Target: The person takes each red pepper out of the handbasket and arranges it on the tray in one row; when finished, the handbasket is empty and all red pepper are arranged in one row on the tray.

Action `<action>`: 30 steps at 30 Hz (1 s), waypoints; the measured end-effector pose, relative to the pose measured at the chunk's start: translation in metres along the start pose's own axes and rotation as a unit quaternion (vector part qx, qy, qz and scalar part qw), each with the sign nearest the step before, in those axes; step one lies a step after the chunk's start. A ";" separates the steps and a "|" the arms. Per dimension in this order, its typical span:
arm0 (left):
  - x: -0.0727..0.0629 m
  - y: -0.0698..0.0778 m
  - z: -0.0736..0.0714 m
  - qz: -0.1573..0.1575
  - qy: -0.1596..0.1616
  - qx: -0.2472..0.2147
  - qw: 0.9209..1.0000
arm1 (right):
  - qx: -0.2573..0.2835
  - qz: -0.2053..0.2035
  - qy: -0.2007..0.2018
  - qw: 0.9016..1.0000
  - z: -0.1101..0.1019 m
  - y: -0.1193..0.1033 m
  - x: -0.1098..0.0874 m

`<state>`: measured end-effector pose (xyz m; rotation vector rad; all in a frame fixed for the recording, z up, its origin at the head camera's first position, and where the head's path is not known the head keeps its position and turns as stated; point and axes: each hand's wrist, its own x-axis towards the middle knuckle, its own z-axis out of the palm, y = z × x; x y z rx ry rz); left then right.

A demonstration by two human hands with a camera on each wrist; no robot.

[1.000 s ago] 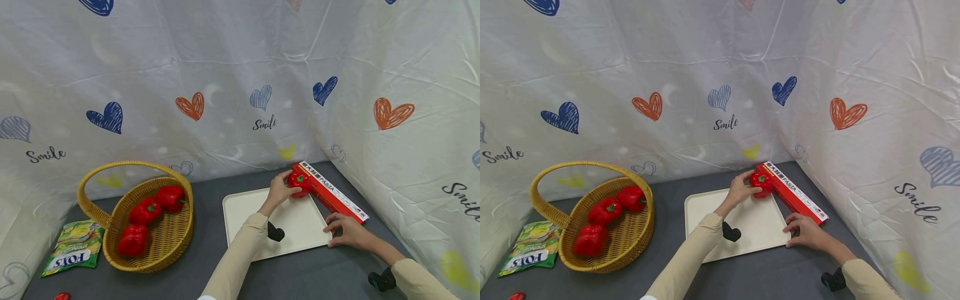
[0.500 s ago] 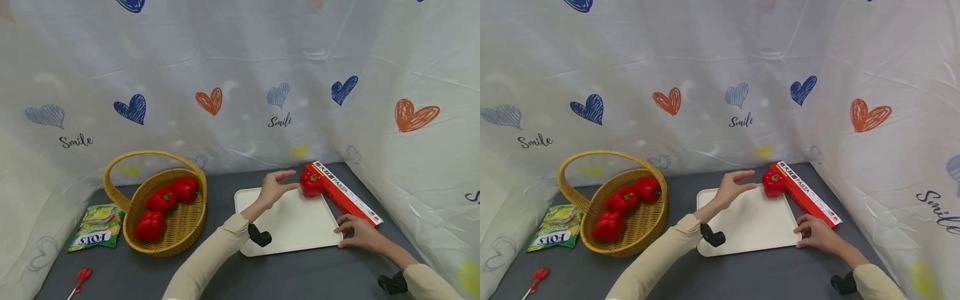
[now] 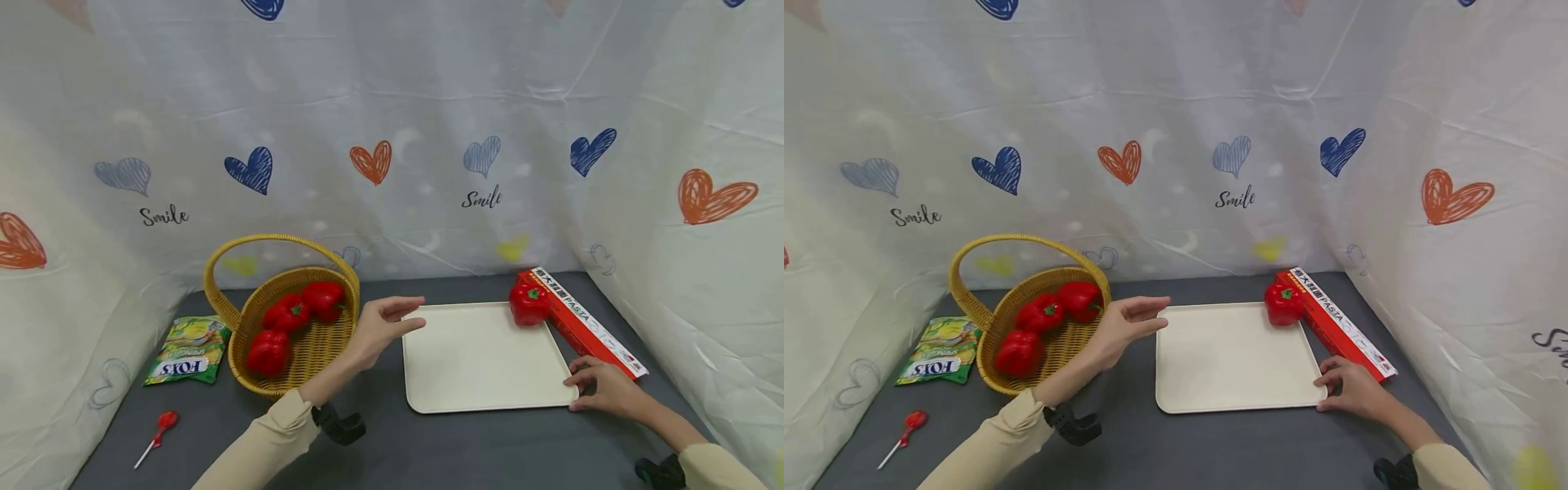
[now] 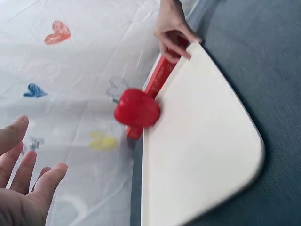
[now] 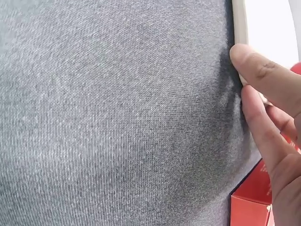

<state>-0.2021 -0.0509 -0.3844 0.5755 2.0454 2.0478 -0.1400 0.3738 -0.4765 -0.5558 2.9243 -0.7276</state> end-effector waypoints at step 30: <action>-0.023 0.012 -0.219 -0.093 -0.074 0.311 0.943 | 0.017 0.011 -0.014 1.000 0.003 0.004 0.001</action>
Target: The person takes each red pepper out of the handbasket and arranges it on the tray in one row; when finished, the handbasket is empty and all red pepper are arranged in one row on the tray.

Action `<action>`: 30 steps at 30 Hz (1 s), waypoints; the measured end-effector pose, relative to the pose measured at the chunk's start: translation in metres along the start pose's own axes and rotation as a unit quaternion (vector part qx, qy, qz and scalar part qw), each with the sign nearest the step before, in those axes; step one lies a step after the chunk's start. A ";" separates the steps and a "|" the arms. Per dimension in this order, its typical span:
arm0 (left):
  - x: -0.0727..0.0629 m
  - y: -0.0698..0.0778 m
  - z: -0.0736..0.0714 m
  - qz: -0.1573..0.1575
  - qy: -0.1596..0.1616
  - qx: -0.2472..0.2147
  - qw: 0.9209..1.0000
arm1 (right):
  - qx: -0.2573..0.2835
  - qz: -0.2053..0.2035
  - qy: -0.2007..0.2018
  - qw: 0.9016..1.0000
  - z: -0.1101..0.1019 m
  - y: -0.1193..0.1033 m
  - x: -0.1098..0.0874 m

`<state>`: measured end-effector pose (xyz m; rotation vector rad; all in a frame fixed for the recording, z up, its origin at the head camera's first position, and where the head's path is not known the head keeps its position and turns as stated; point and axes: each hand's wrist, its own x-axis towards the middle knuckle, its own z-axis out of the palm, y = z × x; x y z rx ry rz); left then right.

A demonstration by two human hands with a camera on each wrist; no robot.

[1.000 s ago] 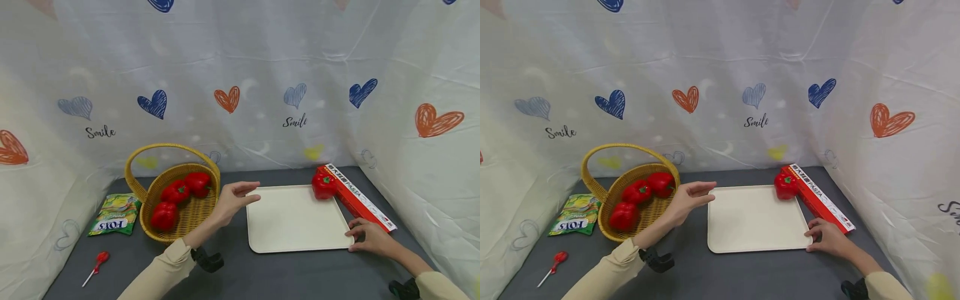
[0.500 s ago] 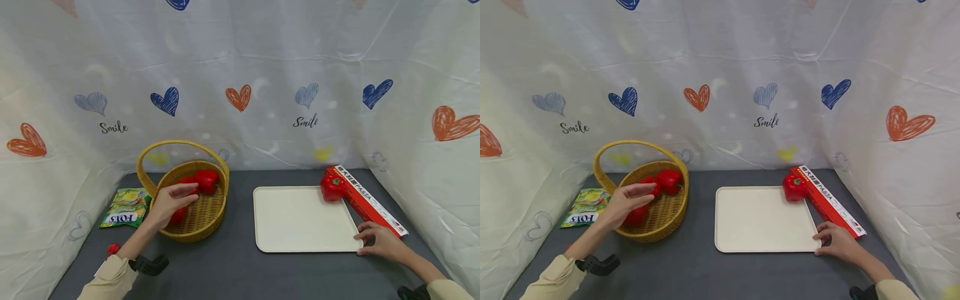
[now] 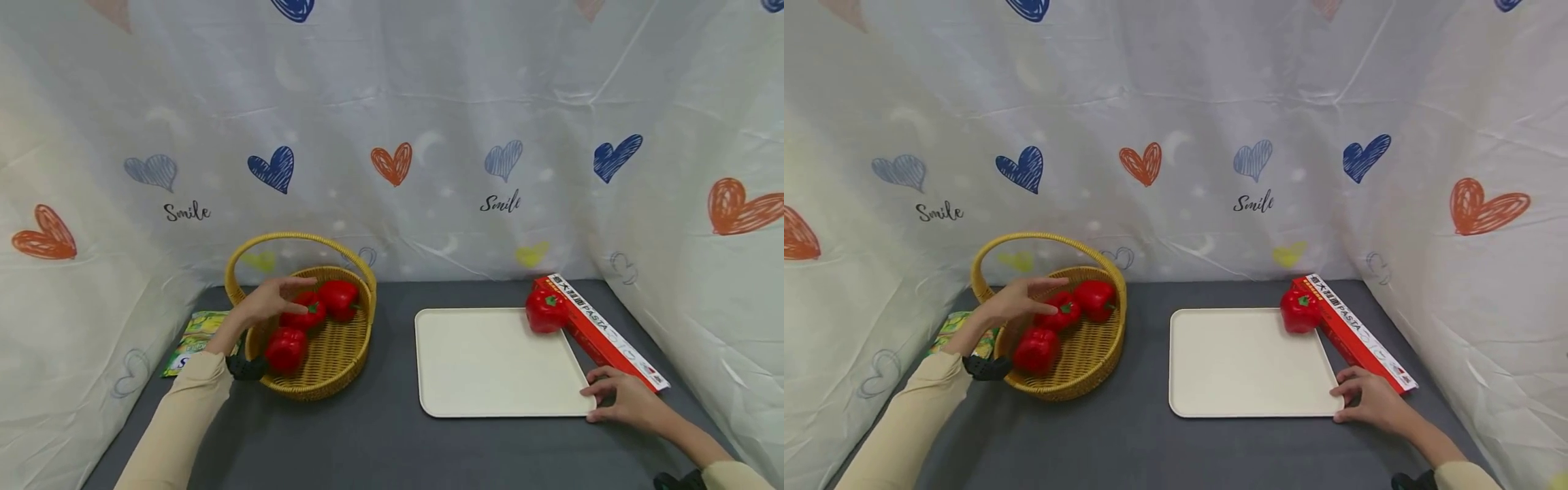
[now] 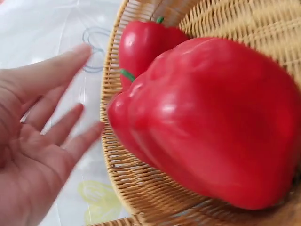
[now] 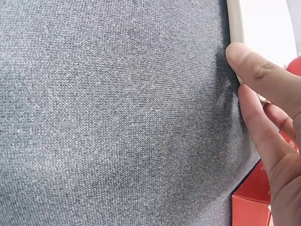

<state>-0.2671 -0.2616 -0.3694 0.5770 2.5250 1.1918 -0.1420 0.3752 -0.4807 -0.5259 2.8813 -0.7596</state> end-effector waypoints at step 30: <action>0.008 -0.014 0.003 -0.108 -0.080 0.157 0.979 | -0.009 0.014 -0.001 1.000 0.000 -0.002 0.001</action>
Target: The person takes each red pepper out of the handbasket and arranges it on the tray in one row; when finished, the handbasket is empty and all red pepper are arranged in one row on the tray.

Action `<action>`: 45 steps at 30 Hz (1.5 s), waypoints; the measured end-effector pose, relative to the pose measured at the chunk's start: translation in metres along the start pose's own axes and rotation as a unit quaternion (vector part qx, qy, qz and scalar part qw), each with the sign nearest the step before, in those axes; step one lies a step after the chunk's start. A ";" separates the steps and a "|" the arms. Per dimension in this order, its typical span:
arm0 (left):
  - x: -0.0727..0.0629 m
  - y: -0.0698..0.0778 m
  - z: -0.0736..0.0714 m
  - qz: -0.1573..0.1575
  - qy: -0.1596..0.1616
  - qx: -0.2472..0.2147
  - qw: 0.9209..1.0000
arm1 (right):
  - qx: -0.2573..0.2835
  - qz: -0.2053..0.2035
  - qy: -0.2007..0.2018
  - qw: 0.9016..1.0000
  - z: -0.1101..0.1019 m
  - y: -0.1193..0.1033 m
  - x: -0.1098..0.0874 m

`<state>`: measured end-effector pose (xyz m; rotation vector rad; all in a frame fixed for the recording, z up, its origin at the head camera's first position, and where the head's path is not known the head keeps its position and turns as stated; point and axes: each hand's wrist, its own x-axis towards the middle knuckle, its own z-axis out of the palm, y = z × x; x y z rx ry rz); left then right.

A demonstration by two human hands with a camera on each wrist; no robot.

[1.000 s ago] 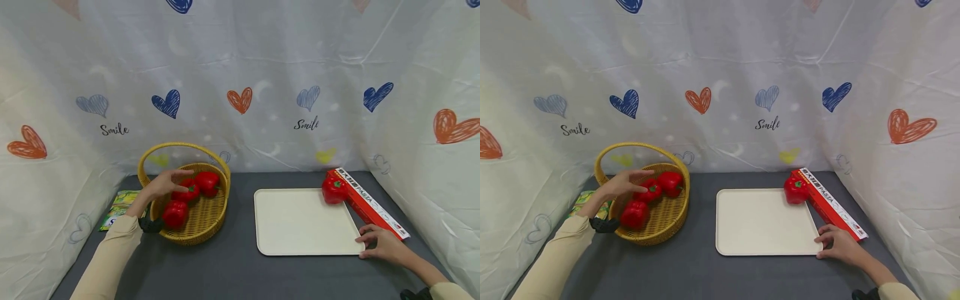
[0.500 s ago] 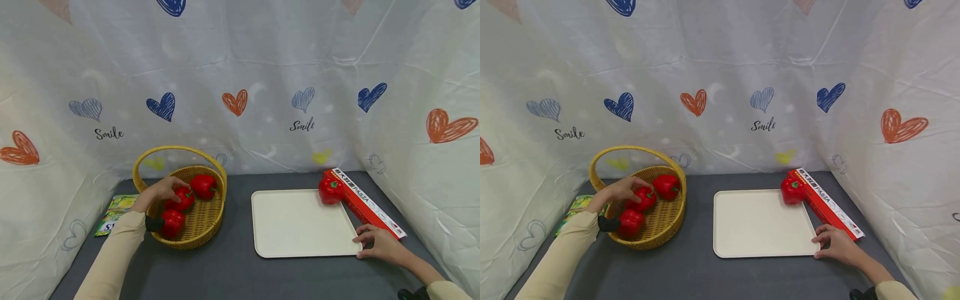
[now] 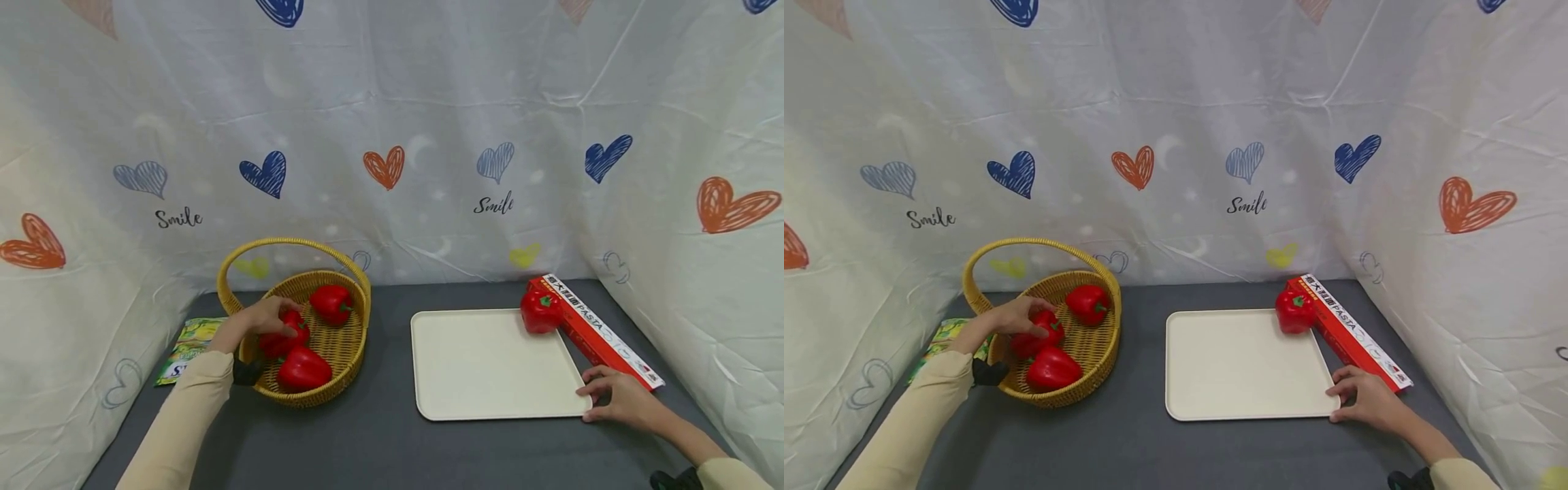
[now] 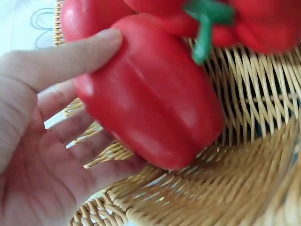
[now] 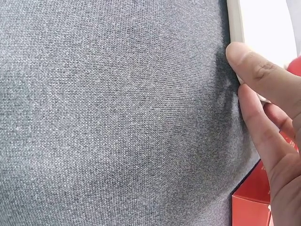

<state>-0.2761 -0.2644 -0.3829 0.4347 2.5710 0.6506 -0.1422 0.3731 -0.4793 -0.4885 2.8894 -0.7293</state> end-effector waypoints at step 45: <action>-0.039 0.087 0.051 0.153 0.128 -0.436 0.877 | -0.001 -0.002 -0.002 1.000 -0.002 0.000 0.001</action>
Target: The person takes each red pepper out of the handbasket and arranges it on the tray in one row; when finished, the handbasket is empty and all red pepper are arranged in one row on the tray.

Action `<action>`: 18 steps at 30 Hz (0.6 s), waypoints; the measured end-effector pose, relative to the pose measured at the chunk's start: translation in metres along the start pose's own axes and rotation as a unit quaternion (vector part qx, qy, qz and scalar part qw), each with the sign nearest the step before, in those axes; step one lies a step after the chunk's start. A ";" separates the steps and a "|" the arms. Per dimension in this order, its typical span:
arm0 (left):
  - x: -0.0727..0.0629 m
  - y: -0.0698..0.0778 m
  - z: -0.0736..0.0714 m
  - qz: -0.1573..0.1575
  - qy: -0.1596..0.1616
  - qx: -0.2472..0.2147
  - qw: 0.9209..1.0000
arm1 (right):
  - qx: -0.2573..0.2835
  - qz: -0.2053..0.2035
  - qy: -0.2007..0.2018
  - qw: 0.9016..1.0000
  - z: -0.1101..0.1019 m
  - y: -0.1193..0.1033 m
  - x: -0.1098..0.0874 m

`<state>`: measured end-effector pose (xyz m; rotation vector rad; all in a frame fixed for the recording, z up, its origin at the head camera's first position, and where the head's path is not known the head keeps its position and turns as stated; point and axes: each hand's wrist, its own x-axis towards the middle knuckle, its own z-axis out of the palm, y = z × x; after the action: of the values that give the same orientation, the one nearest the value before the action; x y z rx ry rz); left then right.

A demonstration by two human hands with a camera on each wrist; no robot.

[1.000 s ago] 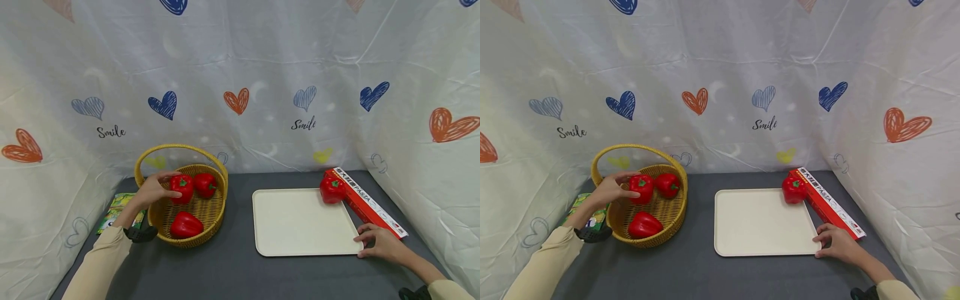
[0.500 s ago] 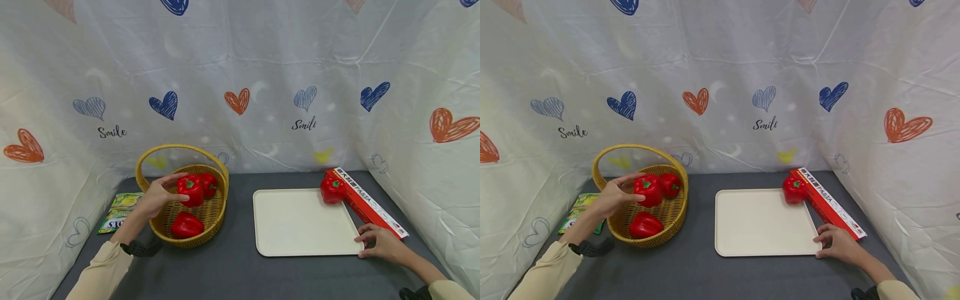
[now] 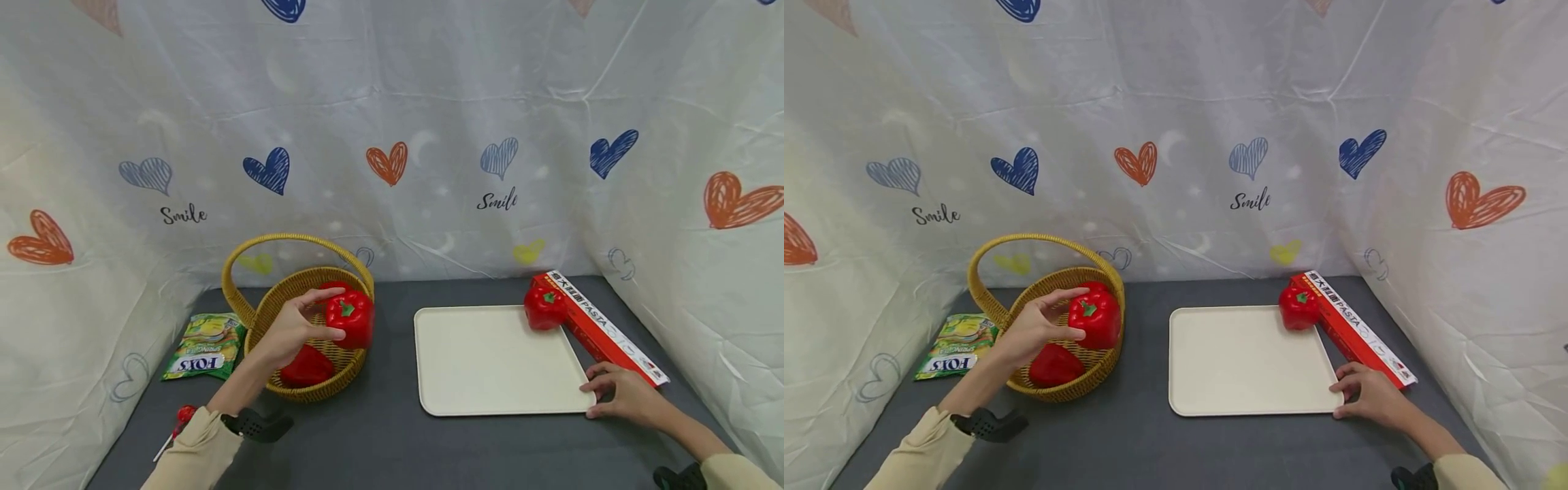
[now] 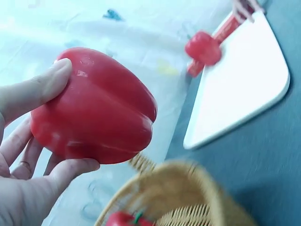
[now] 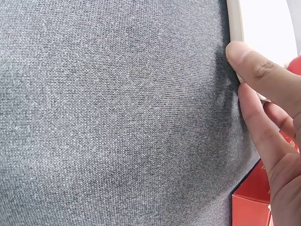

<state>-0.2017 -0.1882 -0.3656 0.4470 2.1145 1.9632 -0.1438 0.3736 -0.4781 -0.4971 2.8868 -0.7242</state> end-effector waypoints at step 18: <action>0.062 -0.027 0.109 0.001 -0.024 -0.005 1.000 | 0.015 0.007 0.001 1.000 -0.001 0.000 0.000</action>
<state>-0.2214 -0.0663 -0.3983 0.4899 2.0743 1.9442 -0.1443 0.3744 -0.4774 -0.4735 2.8734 -0.7658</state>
